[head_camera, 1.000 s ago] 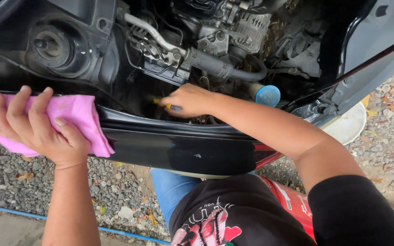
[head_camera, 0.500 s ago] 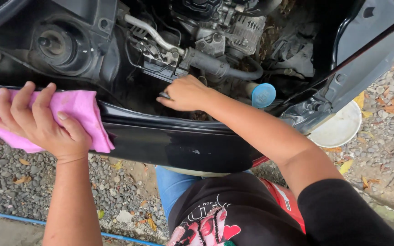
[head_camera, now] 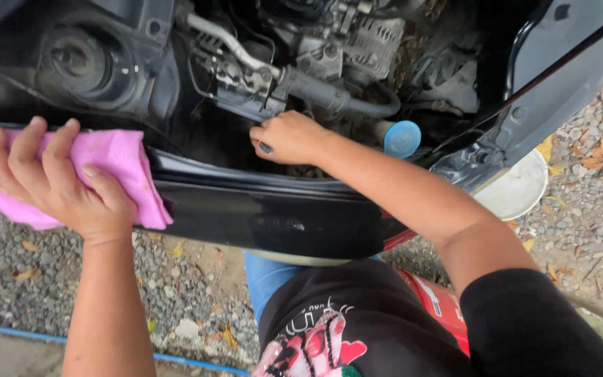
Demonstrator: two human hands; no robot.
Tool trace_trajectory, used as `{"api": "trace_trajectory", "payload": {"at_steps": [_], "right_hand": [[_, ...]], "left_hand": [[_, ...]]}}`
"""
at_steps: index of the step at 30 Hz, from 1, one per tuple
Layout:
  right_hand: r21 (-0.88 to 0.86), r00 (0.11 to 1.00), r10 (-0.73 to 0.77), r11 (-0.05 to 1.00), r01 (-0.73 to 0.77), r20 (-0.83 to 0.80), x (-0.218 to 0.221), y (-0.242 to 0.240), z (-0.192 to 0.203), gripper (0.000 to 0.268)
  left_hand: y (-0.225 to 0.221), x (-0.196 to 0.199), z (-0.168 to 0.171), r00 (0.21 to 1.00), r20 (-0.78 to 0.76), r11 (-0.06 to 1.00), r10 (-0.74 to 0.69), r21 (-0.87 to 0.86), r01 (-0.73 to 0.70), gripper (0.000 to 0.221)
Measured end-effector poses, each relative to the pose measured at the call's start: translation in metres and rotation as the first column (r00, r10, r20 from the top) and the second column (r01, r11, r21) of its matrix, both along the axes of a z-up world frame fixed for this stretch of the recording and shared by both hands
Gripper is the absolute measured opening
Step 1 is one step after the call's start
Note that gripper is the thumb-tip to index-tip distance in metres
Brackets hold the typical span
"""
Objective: Cleaning a car engine bay using a brush and a cloth
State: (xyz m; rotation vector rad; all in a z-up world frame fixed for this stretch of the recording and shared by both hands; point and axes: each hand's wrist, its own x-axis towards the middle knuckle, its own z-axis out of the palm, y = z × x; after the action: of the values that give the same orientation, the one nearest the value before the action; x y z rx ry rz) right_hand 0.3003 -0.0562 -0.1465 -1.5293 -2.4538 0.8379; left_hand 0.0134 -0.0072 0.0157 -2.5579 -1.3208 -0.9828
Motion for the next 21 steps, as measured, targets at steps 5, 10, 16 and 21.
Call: {"api": "trace_trajectory", "payload": {"at_steps": [5, 10, 16, 21], "right_hand": [[-0.180, 0.990, 0.021, 0.982, -0.047, -0.141, 0.008, 0.001, 0.004, 0.032], [-0.092, 0.936, -0.060, 0.995, 0.030, -0.346, 0.012, 0.003, 0.021, 0.021], [0.021, 0.800, 0.042, 0.999, -0.036, -0.599, -0.004, 0.010, 0.002, 0.026], [0.137, 0.967, 0.096, 0.988, -0.065, -0.235, -0.012, 0.006, 0.004, 0.016]], "left_hand": [[0.003, -0.003, -0.006, 1.000, 0.009, 1.000, -0.021, -0.010, 0.021, 0.050], [0.003, 0.001, -0.002, 1.000, 0.008, 1.000, -0.029, -0.006, 0.029, 0.047], [0.002, 0.010, 0.007, 0.999, -0.022, 0.999, -0.049, 0.018, 0.050, 0.053], [0.002, 0.010, 0.007, 0.999, -0.017, 0.999, -0.032, 0.003, 0.033, 0.057]]}}
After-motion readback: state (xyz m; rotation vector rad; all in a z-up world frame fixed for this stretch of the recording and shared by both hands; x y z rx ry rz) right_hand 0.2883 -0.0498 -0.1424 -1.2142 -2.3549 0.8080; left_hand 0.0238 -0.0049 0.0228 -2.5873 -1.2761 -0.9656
